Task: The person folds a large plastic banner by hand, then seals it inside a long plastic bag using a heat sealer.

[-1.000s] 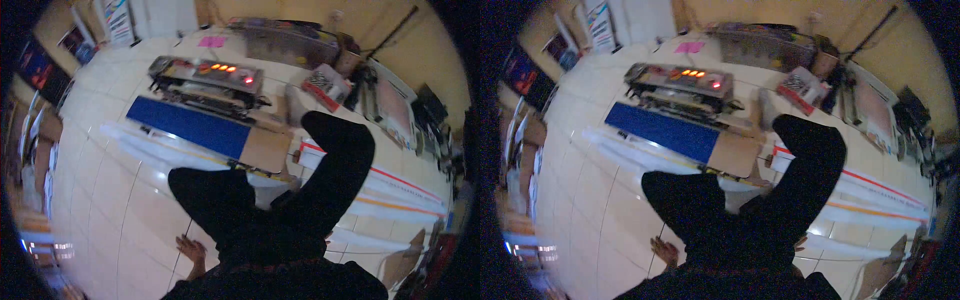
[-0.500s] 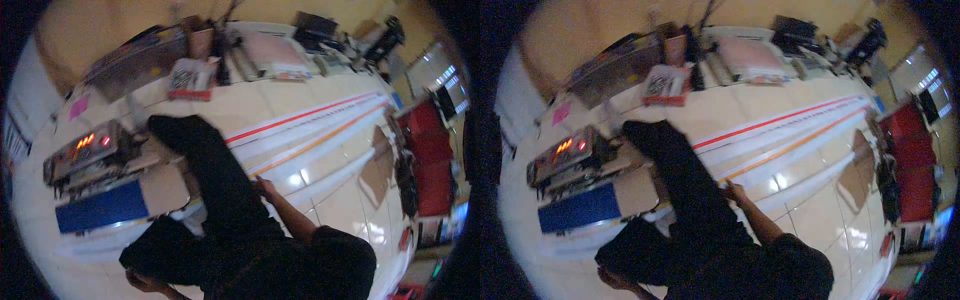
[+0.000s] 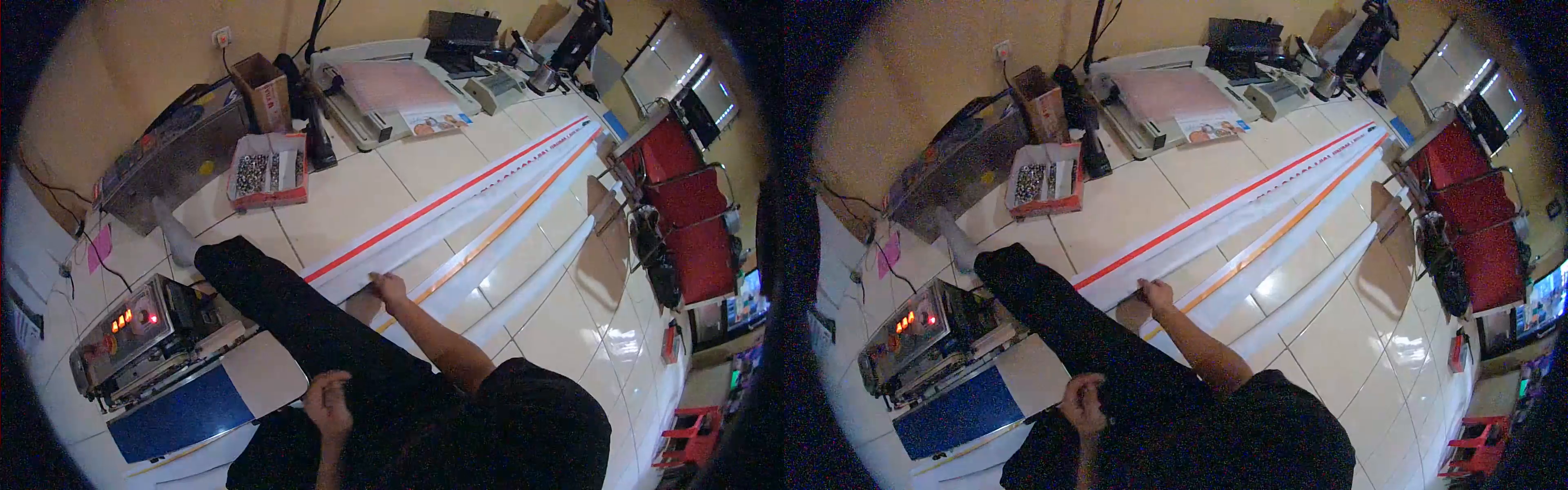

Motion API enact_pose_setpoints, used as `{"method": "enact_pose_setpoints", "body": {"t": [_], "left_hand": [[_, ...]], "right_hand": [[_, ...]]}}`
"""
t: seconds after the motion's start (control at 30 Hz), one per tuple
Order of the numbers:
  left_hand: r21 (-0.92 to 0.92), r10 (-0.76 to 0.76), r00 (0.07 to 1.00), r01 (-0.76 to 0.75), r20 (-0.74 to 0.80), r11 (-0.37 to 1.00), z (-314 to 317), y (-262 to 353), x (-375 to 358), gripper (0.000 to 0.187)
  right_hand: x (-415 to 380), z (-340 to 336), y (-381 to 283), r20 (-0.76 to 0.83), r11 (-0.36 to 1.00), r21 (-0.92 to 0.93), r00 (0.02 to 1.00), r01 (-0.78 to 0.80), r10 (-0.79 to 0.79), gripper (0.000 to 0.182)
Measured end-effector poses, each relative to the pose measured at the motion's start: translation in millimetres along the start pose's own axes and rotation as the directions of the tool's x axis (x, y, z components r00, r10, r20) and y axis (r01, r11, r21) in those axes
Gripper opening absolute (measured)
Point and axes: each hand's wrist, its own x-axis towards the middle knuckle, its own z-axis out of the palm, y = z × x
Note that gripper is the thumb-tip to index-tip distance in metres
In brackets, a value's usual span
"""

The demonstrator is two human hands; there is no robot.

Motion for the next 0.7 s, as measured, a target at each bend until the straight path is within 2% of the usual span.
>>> {"method": "enact_pose_setpoints", "body": {"t": [0.03,0.07,0.1,0.13,0.17,0.2,0.23,0.27,0.33,0.37,0.4,0.43,0.47,0.53,0.57,0.6,0.63,0.67,0.7], "left_hand": [[-0.112,-0.025,0.995,0.036,0.1,0.993,7,3,2,0.023],[-0.112,-0.037,0.995,0.046,0.087,0.993,11,2,5,0.023],[-0.268,-0.25,0.946,0.301,0.208,0.915,17,-4,9,0.027],[-0.379,-0.415,0.836,0.537,0.361,0.753,22,-9,13,0.032],[-0.379,-0.423,0.831,0.545,0.36,0.748,25,-11,17,0.032],[-0.401,-0.439,0.8,0.59,0.409,0.7,30,-12,24,0.033],[-0.421,-0.447,0.769,0.63,0.457,0.653,35,-15,31,0.035],[-0.419,-0.45,0.767,0.632,0.457,0.653,42,-20,39,0.035],[-0.533,-0.466,0.721,0.693,0.513,0.486,52,-32,50,0.033],[-0.536,-0.472,0.725,0.688,0.501,0.488,52,-34,49,0.033],[-0.479,-0.442,0.737,0.672,0.512,0.565,52,-35,46,0.034],[-0.422,-0.42,0.748,0.647,0.514,0.635,48,-36,41,0.034],[-0.439,-0.443,0.761,0.641,0.474,0.63,39,-34,35,0.034],[-0.316,-0.458,0.729,0.653,0.509,0.688,18,-27,21,0.033],[-0.345,-0.481,0.748,0.647,0.457,0.68,8,-30,16,0.033],[-0.29,-0.554,0.726,0.678,0.407,0.676,-3,-34,11,0.032],[-0.241,-0.625,0.697,0.713,0.352,0.659,-9,-37,4,0.032],[-0.276,-0.646,0.702,0.712,0.299,0.646,-13,-38,-2,0.032],[-0.337,-0.65,0.71,0.702,0.269,0.627,-19,-39,-4,0.03]], "right_hand": [[-7,-9,-5,0.111,0.98,-0.024,0.975,0.196,-0.193,0.023],[-14,-19,-9,0.216,0.923,-0.004,0.901,0.386,-0.376,0.017],[-53,-17,-50,0.223,0.924,0.381,0.968,0.022,-0.116,0.013],[-72,-30,-70,0.194,0.944,0.326,0.975,0.038,-0.107,0.006],[-85,-41,-92,0.14,0.968,0.181,0.97,0.172,-0.199,0.003],[-90,-55,-110,0.12,0.945,0.176,0.947,0.276,-0.299,0.004],[-95,-65,-127,0.098,0.938,0.172,0.942,0.302,-0.321,0.01],[-104,-70,-144,0.096,0.956,0.17,0.962,0.239,-0.258,0.016],[-79,-82,-118,0.24,0.988,0.156,0.969,0.024,-0.062,0.035],[-67,-79,-97,0.348,0.987,0.1,0.934,-0.123,0.081,0.039],[-58,-72,-67,0.449,0.963,0.017,0.863,-0.268,0.232,0.044],[-52,-59,-31,0.476,0.944,0.031,0.835,-0.33,0.276,0.054],[-66,-37,-25,0.493,0.891,-0.051,0.764,-0.452,0.416,0.053],[-7,-5,59,0.57,0.821,-0.121,0.638,-0.559,0.518,0.054],[-10,10,61,0.584,0.802,-0.178,0.595,-0.57,0.552,0.054],[-16,26,52,0.503,0.95,-0.255,0.814,-0.181,0.29,0.052],[5,35,57,0.366,0.902,-0.359,0.853,-0.24,0.372,0.049],[27,43,63,0.219,0.84,-0.439,0.868,-0.319,0.445,0.045],[15,47,46,0.29,0.903,-0.274,0.866,-0.332,0.407,0.043]]}}
